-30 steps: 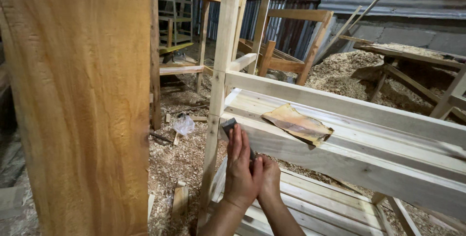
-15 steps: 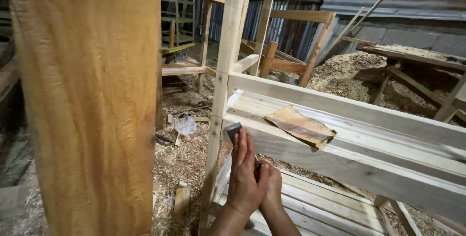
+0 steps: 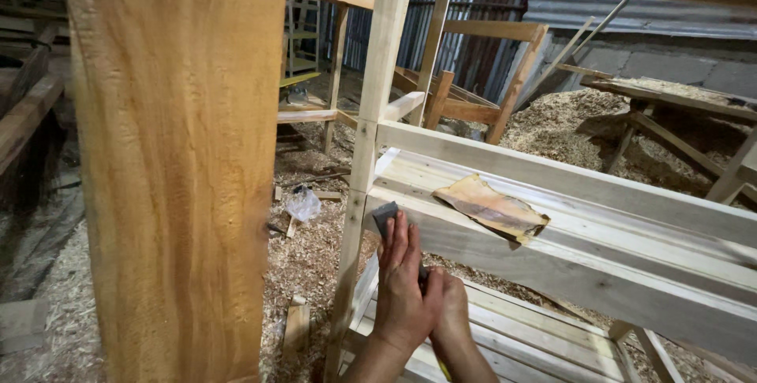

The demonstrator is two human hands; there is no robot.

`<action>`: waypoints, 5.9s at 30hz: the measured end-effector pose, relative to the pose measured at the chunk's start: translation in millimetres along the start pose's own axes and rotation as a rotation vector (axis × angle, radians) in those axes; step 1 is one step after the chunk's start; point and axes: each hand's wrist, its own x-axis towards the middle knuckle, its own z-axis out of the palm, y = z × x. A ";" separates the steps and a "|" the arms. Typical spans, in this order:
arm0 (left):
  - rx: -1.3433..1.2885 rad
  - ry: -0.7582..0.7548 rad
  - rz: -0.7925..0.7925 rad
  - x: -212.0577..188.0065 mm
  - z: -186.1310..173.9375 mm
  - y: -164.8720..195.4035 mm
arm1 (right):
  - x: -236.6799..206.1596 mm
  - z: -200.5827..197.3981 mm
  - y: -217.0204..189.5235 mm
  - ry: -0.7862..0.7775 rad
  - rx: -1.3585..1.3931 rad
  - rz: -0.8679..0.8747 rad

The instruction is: The person smooths the edges and surfaces of a wooden shelf unit using a chisel and sandpaper. They alternate between scraping with the chisel and rubbing with sandpaper on multiple slats and frame edges.

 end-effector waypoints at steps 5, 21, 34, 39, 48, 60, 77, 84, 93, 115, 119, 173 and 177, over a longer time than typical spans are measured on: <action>-0.040 0.069 0.034 3.3 7.3 5.9 | -24.3 1.3 -56.9 0.185 -0.555 -0.261; -0.052 0.075 0.070 9.7 13.3 18.5 | -35.7 -16.5 -141.2 0.106 -1.107 -0.501; -0.009 0.075 0.060 19.9 4.6 6.0 | -26.7 6.2 -152.6 0.064 -1.177 -0.528; -0.010 0.083 0.041 20.0 4.7 9.1 | -30.2 8.3 -155.5 0.053 -1.135 -0.569; 0.029 0.094 0.019 18.4 5.8 14.3 | -28.8 3.8 -152.7 0.028 -1.118 -0.579; 0.057 0.079 0.041 19.8 1.4 10.7 | -19.4 2.4 -147.0 0.005 -1.090 -0.663; 0.005 0.016 0.012 15.1 0.3 13.4 | -29.2 5.9 -151.0 0.042 -1.089 -0.552; 0.037 0.049 0.033 17.3 -1.7 9.5 | -24.1 6.1 -146.8 0.009 -1.148 -0.555; 0.036 0.101 0.024 19.5 -4.3 4.3 | -16.6 11.8 -140.3 -0.023 -1.093 -0.550; 0.055 0.073 0.023 16.2 -2.3 0.1 | -18.0 16.9 -134.9 0.018 -1.130 -0.604; 0.024 0.058 0.000 9.9 1.9 2.0 | -19.3 11.3 -129.1 0.025 -1.135 -0.604; -0.124 0.015 -0.002 -27.6 12.7 -11.4 | -17.1 -7.3 -100.8 -0.043 -1.369 -0.490; -0.133 0.027 0.002 -28.3 11.6 -14.6 | -17.3 -5.6 -95.9 -0.039 -1.386 -0.567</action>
